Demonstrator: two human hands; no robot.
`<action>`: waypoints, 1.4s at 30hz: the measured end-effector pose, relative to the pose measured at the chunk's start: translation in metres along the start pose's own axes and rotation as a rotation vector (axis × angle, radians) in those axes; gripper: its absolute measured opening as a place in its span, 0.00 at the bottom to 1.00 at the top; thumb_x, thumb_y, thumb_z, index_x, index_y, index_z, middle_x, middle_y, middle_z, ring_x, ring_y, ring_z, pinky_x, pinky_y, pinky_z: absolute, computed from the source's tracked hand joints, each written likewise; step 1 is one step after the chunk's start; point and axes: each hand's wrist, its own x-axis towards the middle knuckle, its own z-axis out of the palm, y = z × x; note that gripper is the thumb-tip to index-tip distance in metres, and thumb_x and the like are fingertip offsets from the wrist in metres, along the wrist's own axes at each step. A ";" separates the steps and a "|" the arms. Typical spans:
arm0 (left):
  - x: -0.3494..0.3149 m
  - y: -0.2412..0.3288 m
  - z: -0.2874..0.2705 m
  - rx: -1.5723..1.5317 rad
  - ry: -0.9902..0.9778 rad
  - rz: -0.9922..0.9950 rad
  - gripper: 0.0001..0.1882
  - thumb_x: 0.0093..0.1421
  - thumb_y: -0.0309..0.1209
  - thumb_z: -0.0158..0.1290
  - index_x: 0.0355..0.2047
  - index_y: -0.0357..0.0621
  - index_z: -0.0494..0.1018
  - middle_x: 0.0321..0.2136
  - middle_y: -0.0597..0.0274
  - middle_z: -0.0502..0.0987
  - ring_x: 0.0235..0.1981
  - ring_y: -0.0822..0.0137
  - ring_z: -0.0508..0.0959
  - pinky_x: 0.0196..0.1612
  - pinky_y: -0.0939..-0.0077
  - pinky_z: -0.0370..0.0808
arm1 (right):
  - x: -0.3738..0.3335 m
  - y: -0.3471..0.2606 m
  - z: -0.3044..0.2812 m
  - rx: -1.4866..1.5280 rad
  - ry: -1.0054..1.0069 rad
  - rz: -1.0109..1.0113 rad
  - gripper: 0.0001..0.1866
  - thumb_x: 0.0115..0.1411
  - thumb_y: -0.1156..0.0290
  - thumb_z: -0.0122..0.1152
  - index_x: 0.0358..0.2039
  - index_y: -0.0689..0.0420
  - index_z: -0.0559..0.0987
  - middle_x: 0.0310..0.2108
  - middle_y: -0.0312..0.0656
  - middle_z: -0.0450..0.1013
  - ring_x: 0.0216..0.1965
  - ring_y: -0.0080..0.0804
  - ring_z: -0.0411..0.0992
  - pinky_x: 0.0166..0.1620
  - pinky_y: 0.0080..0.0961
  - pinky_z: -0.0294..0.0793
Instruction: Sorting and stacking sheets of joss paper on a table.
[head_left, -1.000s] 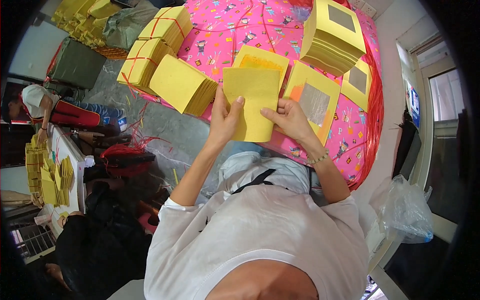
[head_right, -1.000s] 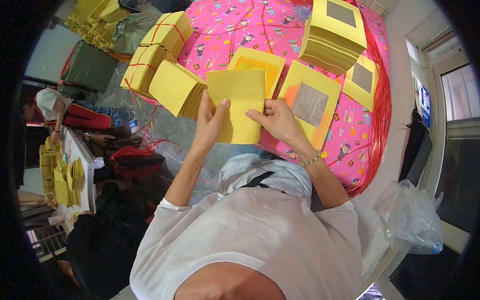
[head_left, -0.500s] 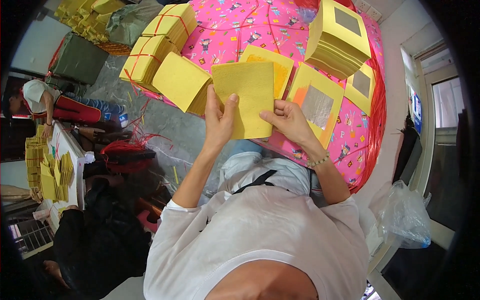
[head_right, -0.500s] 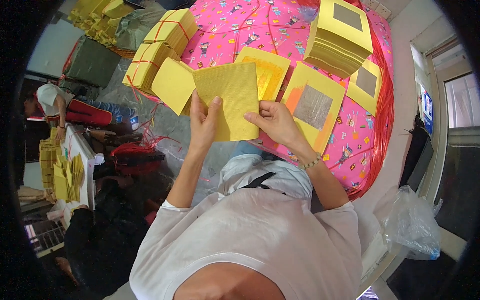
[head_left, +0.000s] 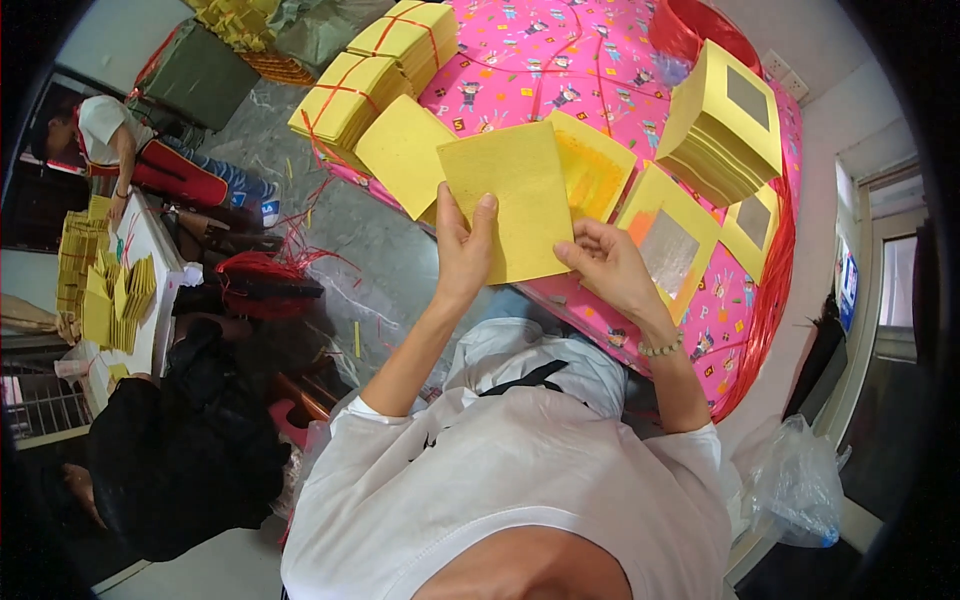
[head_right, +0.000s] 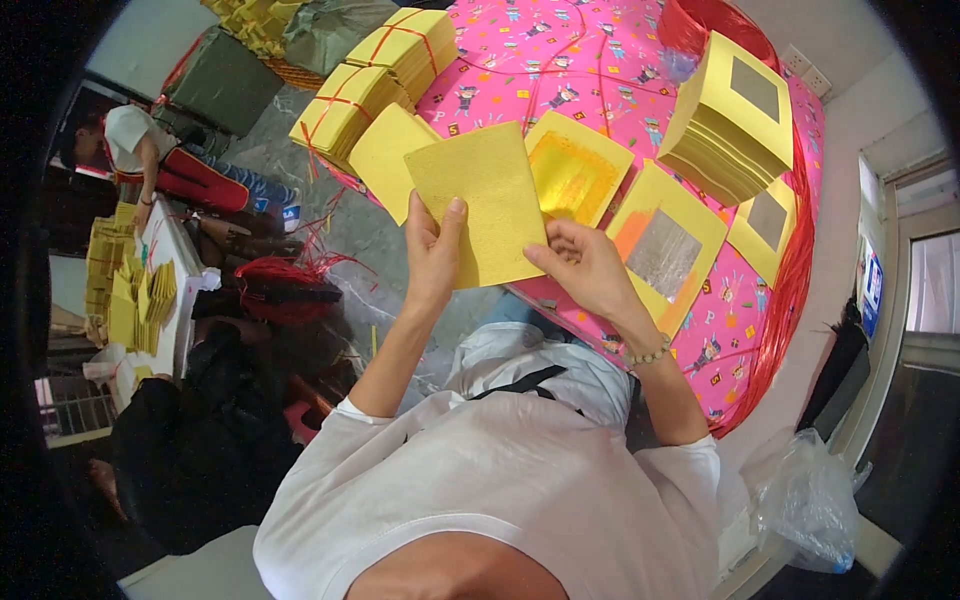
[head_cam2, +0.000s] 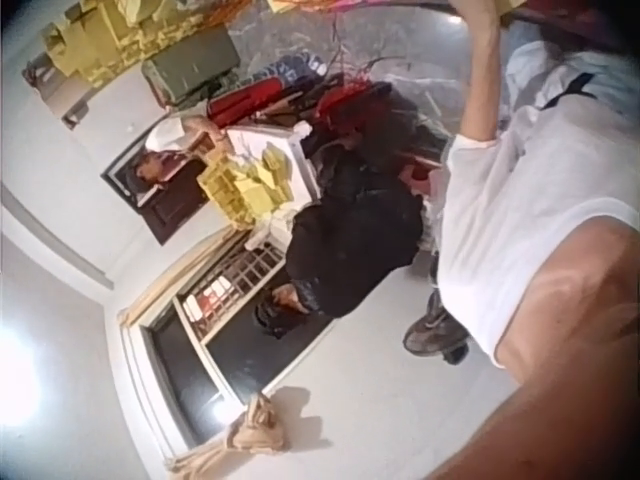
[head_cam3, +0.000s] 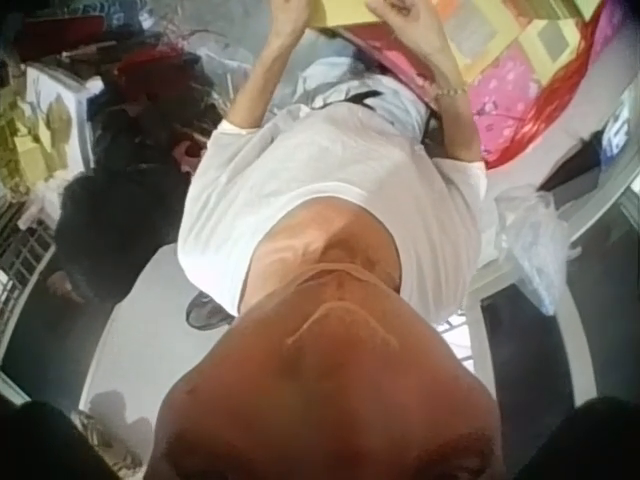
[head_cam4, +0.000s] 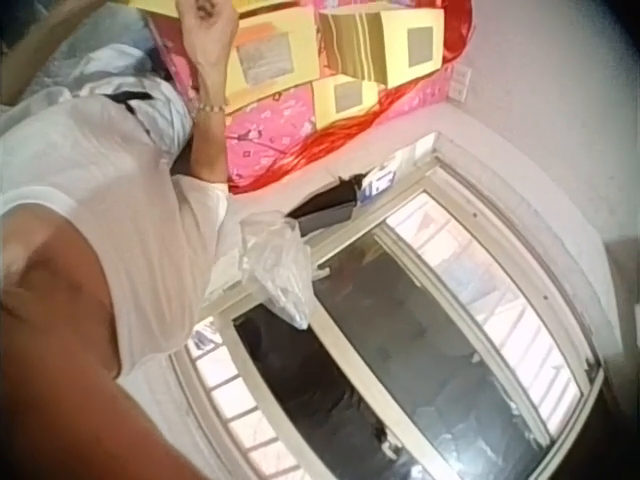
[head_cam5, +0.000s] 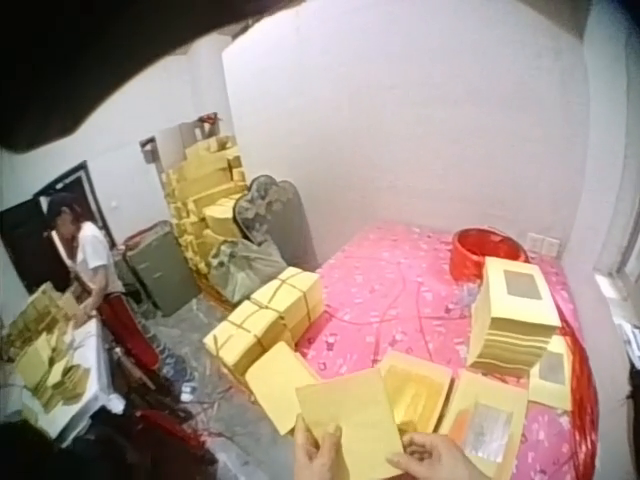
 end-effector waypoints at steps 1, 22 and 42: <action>0.001 0.002 -0.004 -0.016 0.026 -0.032 0.15 0.64 0.27 0.46 0.50 0.36 0.59 0.44 0.56 0.71 0.45 0.71 0.71 0.48 0.76 0.69 | 0.008 -0.003 0.003 -0.002 -0.008 -0.002 0.09 0.59 0.70 0.59 0.34 0.64 0.77 0.26 0.33 0.74 0.26 0.15 0.69 0.31 0.14 0.69; 0.105 -0.052 -0.141 0.385 0.235 -0.093 0.18 0.61 0.34 0.54 0.45 0.32 0.70 0.39 0.58 0.77 0.39 0.71 0.76 0.42 0.77 0.71 | 0.204 -0.010 0.056 -0.628 -0.013 -0.122 0.21 0.50 0.54 0.60 0.38 0.56 0.78 0.33 0.45 0.76 0.37 0.38 0.75 0.41 0.34 0.72; 0.104 -0.057 -0.118 0.840 0.395 -0.031 0.28 0.49 0.36 0.59 0.47 0.31 0.67 0.39 0.44 0.75 0.39 0.50 0.77 0.44 0.61 0.72 | 0.199 -0.001 0.054 -0.853 0.026 -0.242 0.15 0.51 0.59 0.58 0.35 0.55 0.75 0.24 0.45 0.75 0.30 0.43 0.75 0.35 0.40 0.72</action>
